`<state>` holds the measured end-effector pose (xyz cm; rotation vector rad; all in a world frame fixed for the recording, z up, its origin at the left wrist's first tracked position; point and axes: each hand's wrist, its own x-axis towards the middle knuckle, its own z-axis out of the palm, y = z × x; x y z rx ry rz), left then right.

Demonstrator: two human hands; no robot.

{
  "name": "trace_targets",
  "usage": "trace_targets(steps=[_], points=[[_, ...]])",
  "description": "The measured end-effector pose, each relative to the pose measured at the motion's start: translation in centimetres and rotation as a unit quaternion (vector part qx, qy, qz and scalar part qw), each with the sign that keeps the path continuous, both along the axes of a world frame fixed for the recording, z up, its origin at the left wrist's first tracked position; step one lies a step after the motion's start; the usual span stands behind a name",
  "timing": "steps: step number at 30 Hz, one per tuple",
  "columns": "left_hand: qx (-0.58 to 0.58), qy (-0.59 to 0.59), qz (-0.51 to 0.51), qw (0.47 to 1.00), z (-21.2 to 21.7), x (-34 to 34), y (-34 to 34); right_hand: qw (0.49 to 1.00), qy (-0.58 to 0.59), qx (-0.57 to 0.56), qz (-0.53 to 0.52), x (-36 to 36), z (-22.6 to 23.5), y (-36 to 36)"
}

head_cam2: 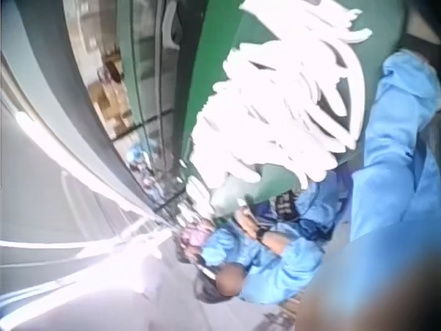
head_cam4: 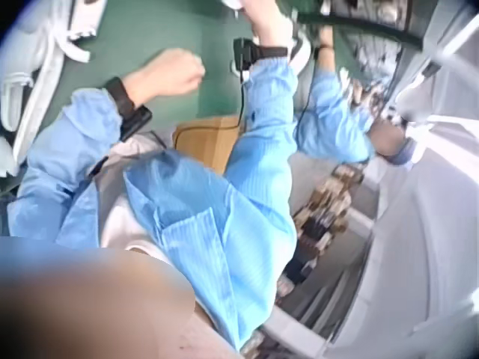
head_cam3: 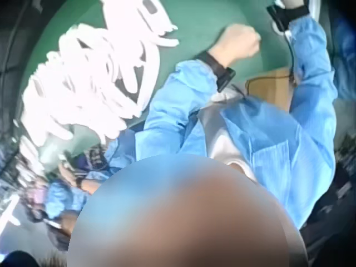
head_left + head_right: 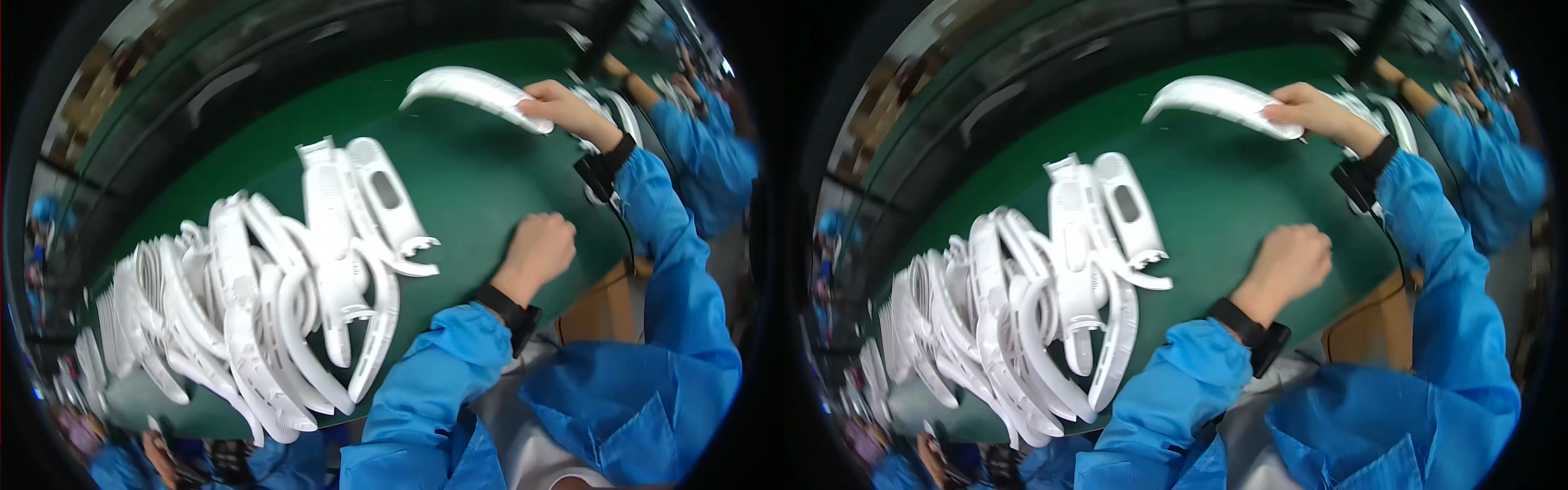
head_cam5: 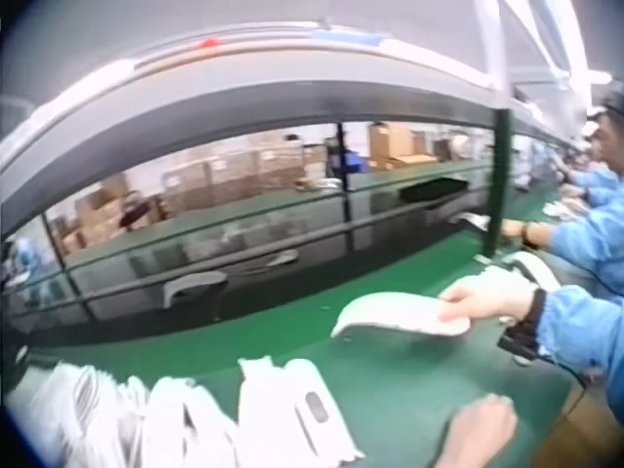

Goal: The person picks up a white plastic housing and a white plastic bracket, fits the bracket into the housing, and presses them together. The person then places the assembled unit onto the green work surface and repeats the process.

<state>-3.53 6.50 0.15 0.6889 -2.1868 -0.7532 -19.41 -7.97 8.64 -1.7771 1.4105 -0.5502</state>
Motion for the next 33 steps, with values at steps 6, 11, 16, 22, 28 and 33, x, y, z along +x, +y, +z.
trace_targets(steps=[6,11,16,22,28,33], points=[[0.05,0.064,0.003,0.997,-0.1,0.6,-0.3,0.966,0.247,-0.048,-0.059,3.4,-2.4,-11.5],[0.066,-0.013,-0.036,0.997,-0.4,-1.0,-0.6,0.831,0.545,-0.092,-0.066,8.7,-0.2,-17.1],[0.129,-0.013,-0.016,0.991,0.7,-0.1,-1.1,0.867,0.437,-0.203,0.129,20.2,-0.5,-25.3],[0.256,0.231,-0.06,0.937,0.3,0.8,-1.3,0.895,0.312,-0.281,0.152,35.0,-3.3,-26.9],[0.356,0.386,0.069,0.848,-1.5,-2.5,0.1,0.963,0.089,-0.086,0.241,35.2,-9.0,-34.3],[0.335,0.476,0.119,0.804,0.2,-2.1,0.9,0.898,0.101,-0.352,0.243,33.1,-7.8,-32.2]])
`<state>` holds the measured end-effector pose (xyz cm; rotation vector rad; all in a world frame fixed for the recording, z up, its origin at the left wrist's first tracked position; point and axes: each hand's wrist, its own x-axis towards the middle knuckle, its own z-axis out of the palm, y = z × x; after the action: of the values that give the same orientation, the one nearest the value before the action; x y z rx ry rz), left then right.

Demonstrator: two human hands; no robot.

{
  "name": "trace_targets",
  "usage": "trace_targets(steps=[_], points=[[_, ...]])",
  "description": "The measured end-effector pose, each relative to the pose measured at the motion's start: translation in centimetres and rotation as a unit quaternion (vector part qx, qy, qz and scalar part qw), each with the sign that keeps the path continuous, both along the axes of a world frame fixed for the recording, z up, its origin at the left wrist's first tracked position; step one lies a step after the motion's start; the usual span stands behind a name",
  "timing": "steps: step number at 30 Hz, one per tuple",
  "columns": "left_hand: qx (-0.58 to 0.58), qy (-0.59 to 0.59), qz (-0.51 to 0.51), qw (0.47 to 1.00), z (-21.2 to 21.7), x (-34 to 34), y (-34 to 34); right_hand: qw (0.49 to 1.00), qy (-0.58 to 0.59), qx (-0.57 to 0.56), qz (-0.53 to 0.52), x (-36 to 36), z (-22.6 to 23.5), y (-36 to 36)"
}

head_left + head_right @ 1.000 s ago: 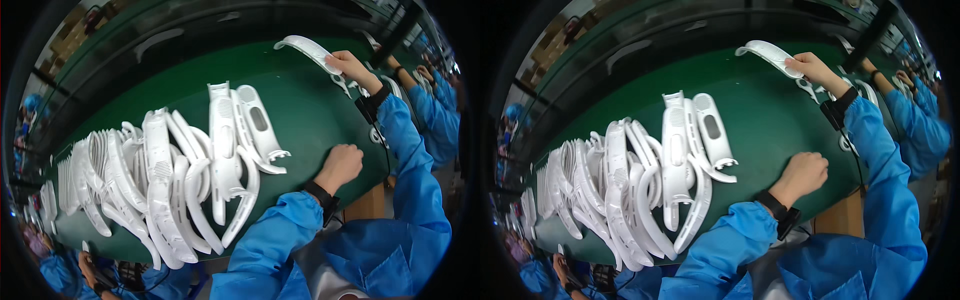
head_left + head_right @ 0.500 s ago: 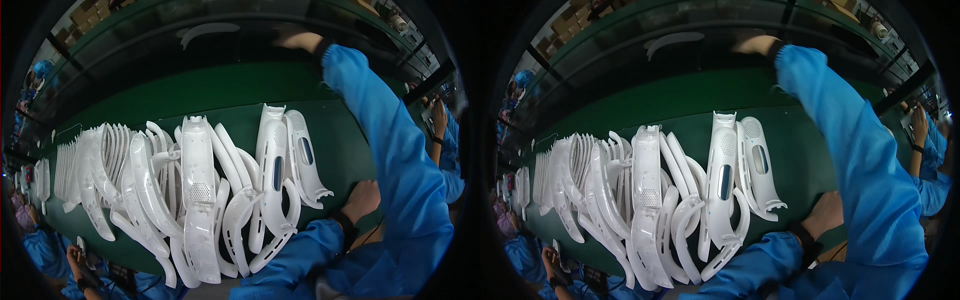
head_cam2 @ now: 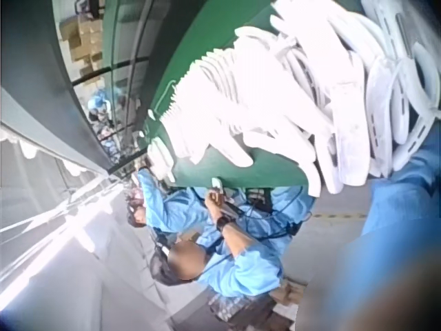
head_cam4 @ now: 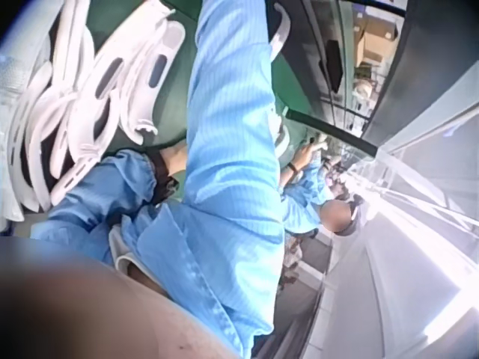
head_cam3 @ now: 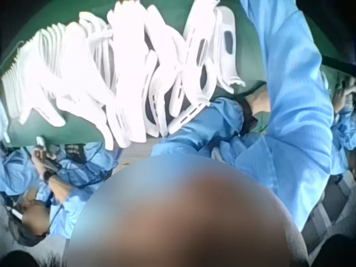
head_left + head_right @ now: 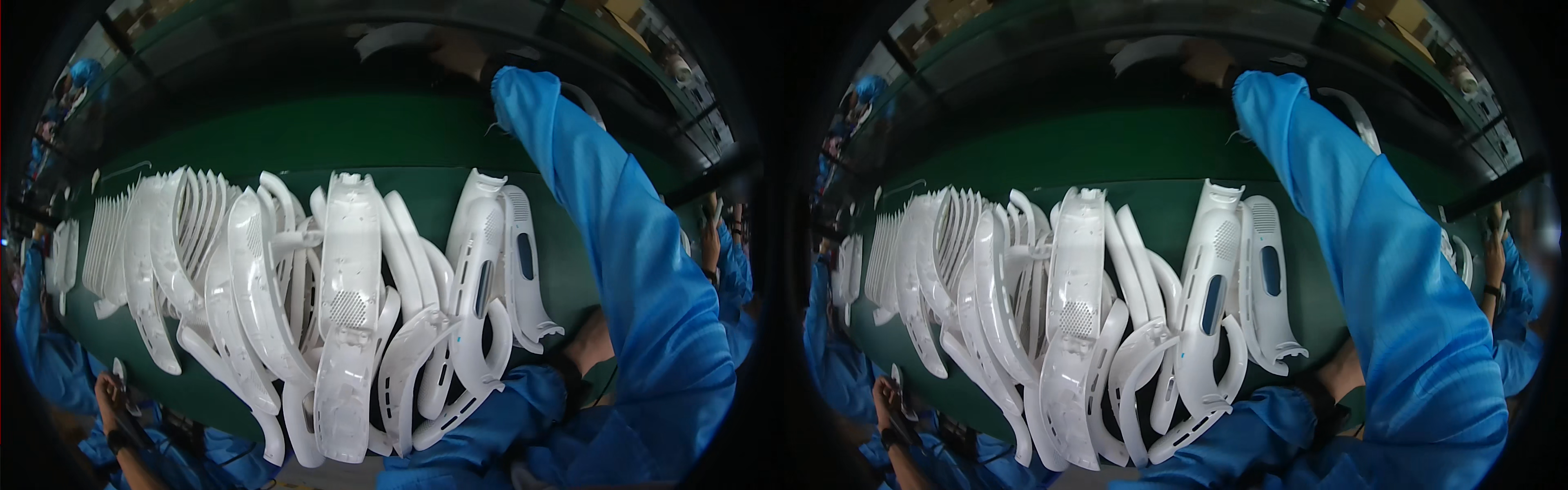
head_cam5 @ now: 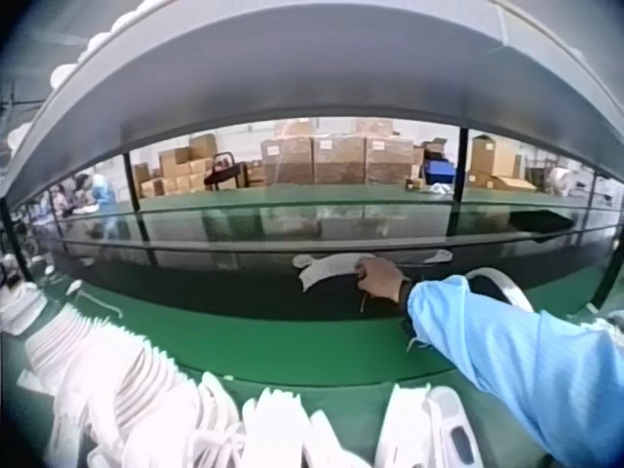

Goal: The person picks up a white plastic housing and a white plastic bracket, fits the bracket into the housing, and presses them together. The person then places the assembled unit onto the green work surface and repeats the process.

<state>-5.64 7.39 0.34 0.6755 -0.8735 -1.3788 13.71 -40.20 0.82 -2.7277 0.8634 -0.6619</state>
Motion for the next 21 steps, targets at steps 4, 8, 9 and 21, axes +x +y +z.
trace_targets(steps=[4,8,9,21], points=[[-0.173,-0.144,-0.056,0.973,-5.7,-4.0,-1.6,0.968,0.091,-0.144,-0.185,-0.6,3.0,5.8],[-0.186,-0.251,-0.161,0.936,-2.2,-0.6,-3.4,0.973,0.134,-0.111,-0.155,-4.9,5.7,8.9],[-0.11,-0.3,-0.238,0.917,-0.2,2.1,-3.9,0.967,0.163,-0.091,-0.175,-6.6,7.1,11.1],[-0.327,-0.45,0.218,0.802,1.6,5.5,-5.8,0.985,0.025,0.164,-0.048,-27.9,5.7,38.4]])
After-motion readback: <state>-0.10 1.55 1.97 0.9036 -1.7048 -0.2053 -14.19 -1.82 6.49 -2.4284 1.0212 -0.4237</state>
